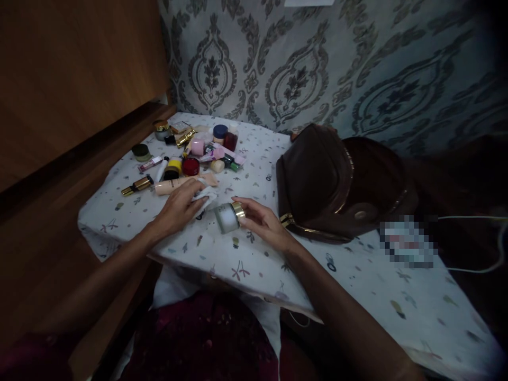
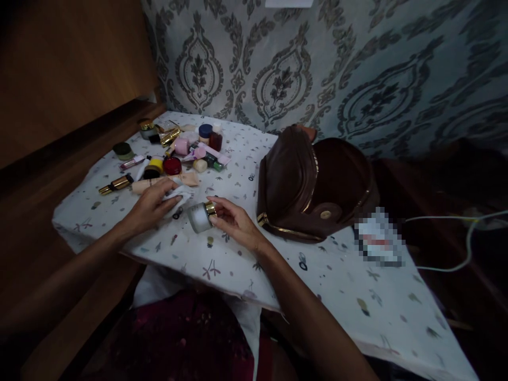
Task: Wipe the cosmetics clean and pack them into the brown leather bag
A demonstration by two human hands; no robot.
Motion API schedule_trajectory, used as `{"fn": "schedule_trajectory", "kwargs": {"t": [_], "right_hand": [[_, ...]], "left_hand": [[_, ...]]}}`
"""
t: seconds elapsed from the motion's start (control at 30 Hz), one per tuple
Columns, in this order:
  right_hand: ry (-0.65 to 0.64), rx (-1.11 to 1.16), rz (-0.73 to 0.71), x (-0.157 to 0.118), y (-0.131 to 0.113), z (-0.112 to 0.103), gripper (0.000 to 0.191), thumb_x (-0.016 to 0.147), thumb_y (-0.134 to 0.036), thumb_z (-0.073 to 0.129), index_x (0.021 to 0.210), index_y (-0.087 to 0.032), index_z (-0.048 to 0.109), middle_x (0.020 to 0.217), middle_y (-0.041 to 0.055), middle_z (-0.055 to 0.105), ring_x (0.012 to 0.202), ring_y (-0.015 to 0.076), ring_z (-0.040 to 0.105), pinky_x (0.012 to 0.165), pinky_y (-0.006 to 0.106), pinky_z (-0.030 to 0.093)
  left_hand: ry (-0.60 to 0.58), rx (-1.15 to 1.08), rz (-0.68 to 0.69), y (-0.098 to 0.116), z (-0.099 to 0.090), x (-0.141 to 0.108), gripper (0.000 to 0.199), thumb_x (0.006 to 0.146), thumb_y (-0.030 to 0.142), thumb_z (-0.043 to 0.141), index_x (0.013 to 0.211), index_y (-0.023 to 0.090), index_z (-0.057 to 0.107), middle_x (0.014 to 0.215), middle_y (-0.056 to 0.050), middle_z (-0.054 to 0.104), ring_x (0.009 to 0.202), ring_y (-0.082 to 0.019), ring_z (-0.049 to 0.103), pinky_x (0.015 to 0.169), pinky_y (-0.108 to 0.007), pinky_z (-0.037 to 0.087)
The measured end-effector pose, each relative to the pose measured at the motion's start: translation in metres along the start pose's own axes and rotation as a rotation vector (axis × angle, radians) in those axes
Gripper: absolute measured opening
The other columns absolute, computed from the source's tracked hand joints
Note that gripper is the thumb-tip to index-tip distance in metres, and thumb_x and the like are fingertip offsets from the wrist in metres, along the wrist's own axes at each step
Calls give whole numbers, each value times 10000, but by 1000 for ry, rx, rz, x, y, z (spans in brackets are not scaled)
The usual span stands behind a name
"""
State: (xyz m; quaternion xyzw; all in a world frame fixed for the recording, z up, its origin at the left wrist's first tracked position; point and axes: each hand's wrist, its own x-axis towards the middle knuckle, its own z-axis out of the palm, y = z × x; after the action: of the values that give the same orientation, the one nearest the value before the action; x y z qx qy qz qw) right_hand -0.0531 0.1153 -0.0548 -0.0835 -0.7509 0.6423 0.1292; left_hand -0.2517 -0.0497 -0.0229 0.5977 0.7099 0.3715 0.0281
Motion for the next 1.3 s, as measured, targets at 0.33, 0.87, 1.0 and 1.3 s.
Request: {"fn": "schedule_trajectory", "kwargs": {"t": [0.33,0.87,1.0,1.3], "right_hand": [[24,8,-6,0,3,1,536,865,-457,680,1351,-260,564,1119,65,637,1026,205,610,910,376,529],[13,-9,-13,0,1,0,524,873,-491,662,1339,-271,567,1123,59,642,1037,213,614,918,376,521],[1,-8,-8,0,0,0,510,887,-472,656,1345,-272,560,1117,60,643,1038,209,614,925,370,519],[6,-35,-33,1,0,1,469,910,-461,619,1321,-249,538,1099,62,621,985,191,602,876,362,530]], "left_hand": [[13,-90,173,28,29,7,179,1001,326,439,873,205,475,846,-41,563,787,-179,517,735,-310,437],[-172,-192,143,15,19,11,307,1027,335,385,804,182,531,812,-27,543,823,-177,531,771,-304,434],[-177,-180,66,8,24,15,350,1019,337,392,697,199,409,701,14,464,691,-146,467,669,-286,370],[-140,-191,83,17,17,11,317,1013,311,417,732,180,484,734,3,509,725,-152,501,693,-286,389]]}}
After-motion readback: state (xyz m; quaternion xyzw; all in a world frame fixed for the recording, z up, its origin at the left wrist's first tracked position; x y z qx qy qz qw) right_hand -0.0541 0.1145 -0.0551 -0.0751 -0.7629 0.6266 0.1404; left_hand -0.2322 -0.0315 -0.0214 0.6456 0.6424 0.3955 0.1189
